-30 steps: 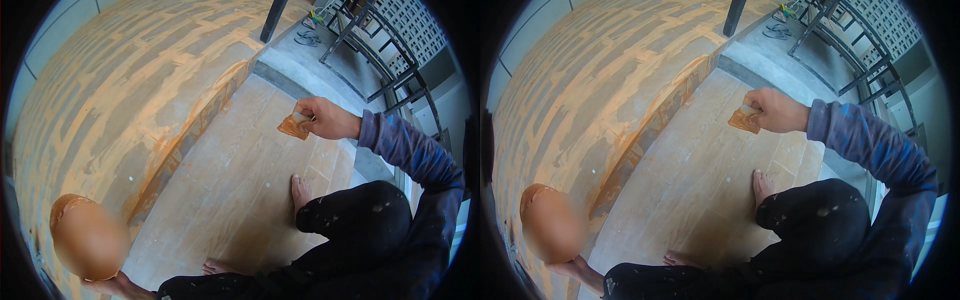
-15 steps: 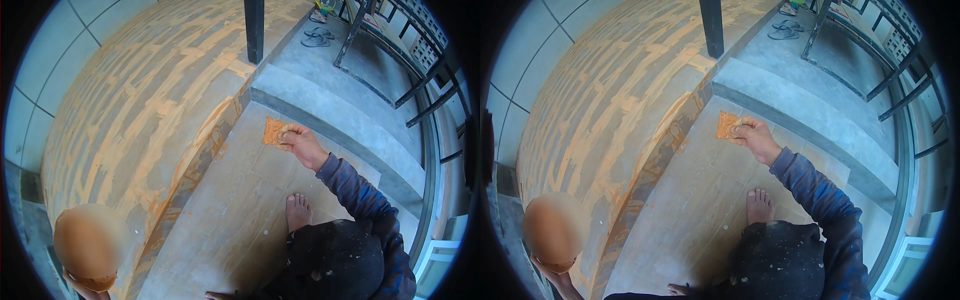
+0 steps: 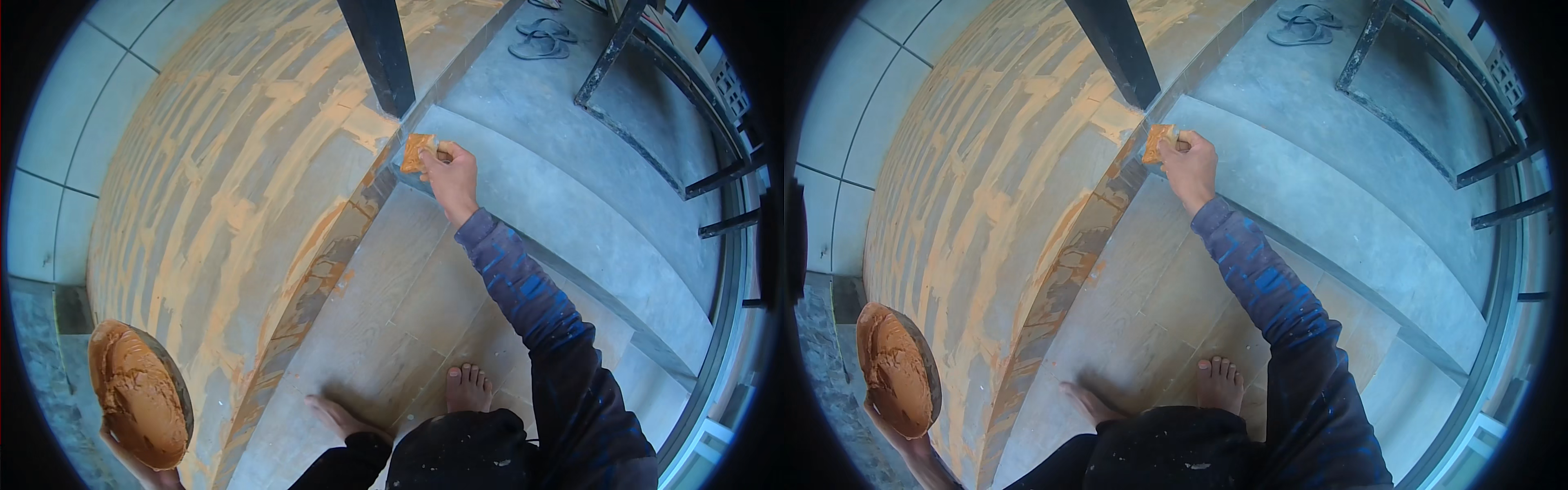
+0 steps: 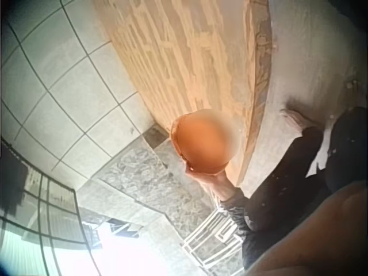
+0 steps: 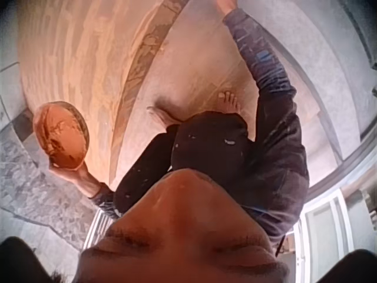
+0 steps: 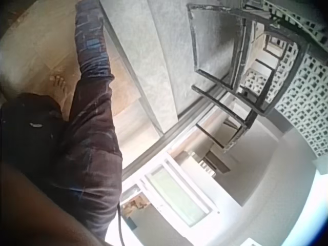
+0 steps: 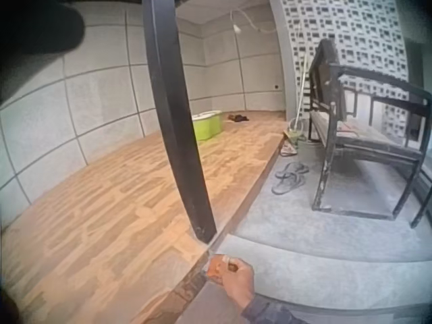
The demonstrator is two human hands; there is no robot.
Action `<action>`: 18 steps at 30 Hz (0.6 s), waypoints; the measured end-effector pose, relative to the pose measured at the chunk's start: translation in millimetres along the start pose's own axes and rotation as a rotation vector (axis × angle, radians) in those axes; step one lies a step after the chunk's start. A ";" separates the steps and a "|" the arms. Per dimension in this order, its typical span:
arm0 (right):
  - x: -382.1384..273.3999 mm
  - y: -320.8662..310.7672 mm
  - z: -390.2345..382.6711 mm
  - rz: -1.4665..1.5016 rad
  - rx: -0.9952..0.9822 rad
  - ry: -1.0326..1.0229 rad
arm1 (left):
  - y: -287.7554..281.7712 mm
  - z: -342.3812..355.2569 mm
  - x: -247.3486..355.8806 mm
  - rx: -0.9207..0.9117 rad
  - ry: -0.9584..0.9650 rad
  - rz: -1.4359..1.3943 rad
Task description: The person applies a brown grout mixture to the gaps between floor tiles using a small rectangular tool and their hands, smoothing the material along the tile edges and corners.
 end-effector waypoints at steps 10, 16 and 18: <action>33.1 54.6 88.1 0.350 0.043 0.192 | 137.8 25.5 -96.4 -0.427 0.322 0.464; 67.5 58.5 95.2 0.268 0.234 -0.029 | 195.3 33.1 -137.5 -0.186 0.162 0.286; 72.2 64.8 96.0 0.262 0.295 -0.077 | 187.0 55.0 -149.2 -0.102 0.029 0.078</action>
Point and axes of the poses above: each hand's wrist, its own z-axis towards the middle knuckle, its own y-axis out of the palm, x = y × z, the point moved 4 cm from there along z, towards the middle knuckle, and after that the axes turned 7 degrees about -z, right-handed, at the moved point
